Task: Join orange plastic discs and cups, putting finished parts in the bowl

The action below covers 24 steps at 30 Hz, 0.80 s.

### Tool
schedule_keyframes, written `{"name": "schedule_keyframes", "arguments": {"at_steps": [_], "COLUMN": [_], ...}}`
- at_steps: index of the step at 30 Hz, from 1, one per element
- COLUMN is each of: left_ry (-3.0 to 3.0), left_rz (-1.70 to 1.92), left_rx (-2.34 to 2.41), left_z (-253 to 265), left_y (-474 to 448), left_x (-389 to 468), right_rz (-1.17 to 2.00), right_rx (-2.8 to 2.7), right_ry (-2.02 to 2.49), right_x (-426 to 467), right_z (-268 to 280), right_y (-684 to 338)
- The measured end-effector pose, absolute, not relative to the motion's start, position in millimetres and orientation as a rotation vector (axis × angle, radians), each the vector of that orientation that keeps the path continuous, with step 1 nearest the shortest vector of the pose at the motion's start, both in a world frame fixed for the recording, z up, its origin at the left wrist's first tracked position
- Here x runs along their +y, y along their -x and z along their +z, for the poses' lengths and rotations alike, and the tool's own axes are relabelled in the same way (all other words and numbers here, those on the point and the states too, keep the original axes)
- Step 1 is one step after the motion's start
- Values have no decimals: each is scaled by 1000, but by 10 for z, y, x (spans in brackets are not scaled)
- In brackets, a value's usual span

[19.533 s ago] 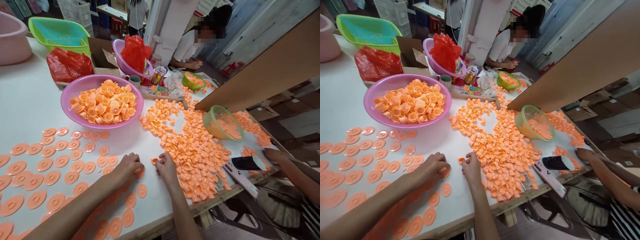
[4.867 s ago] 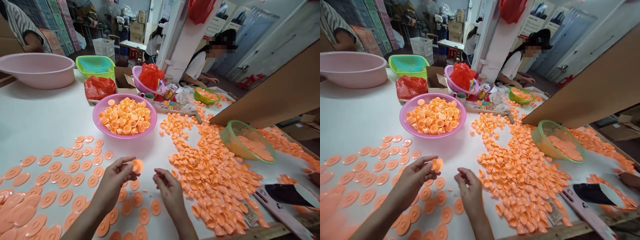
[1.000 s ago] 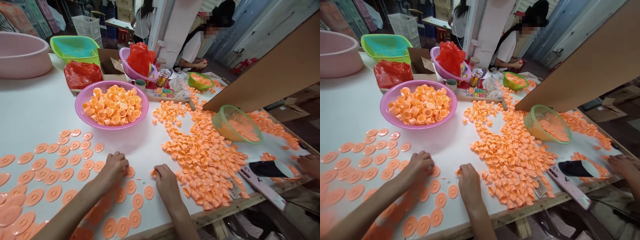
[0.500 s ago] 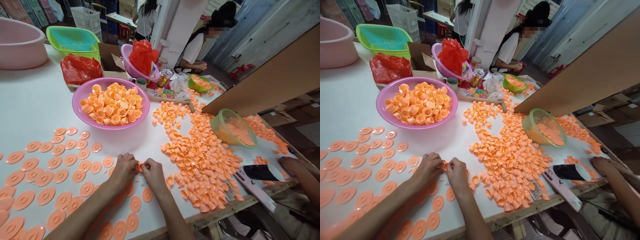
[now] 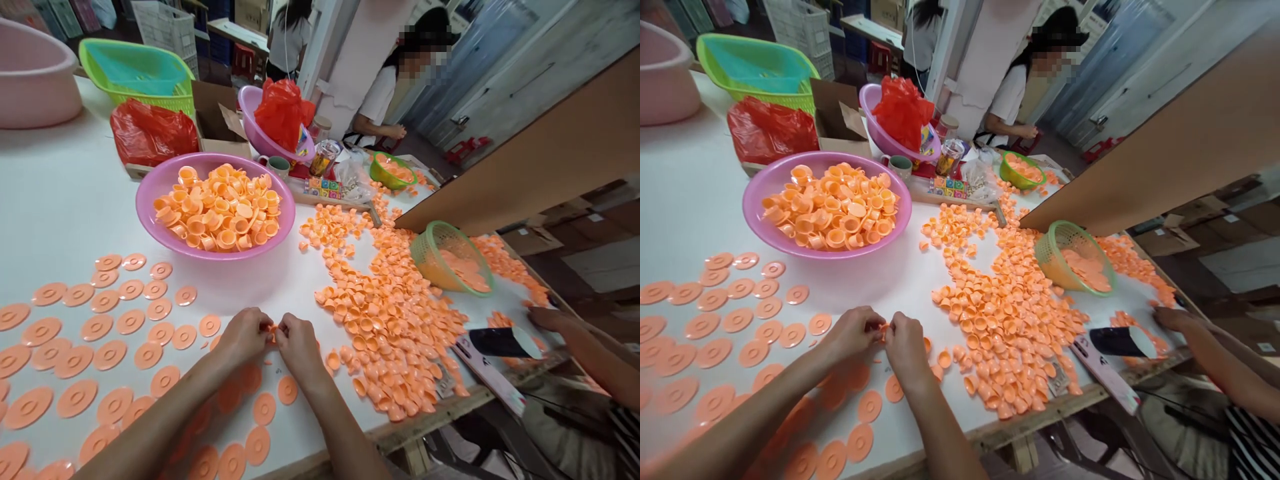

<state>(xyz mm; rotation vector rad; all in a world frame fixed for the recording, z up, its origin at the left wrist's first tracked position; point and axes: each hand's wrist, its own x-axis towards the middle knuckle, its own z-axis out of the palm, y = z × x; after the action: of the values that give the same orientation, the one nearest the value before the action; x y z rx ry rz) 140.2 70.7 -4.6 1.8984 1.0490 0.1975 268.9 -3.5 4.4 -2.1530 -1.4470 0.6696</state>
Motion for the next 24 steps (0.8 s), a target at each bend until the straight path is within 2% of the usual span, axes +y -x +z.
{"name": "schedule_keyframes", "arguments": {"at_steps": [4, 11, 15, 24], "left_ry": [-1825, -1524, -1229, -1606], "left_rz": [251, 444, 671, 862], "left_rx": [1098, 1008, 876, 937], "left_z": [3, 81, 144, 327], "left_y": [-1383, -1285, -1242, -1199], "left_x": [634, 361, 252, 156], "right_rz": [687, 532, 671, 449], "right_rx": [-1362, -1140, -1079, -1182], "right_ry": [2024, 1811, 1721, 1692], "right_x": [-185, -363, -285, -316], "right_z": [-55, -72, 57, 99], "right_y": [-2643, -2497, -2469, -2260]}}
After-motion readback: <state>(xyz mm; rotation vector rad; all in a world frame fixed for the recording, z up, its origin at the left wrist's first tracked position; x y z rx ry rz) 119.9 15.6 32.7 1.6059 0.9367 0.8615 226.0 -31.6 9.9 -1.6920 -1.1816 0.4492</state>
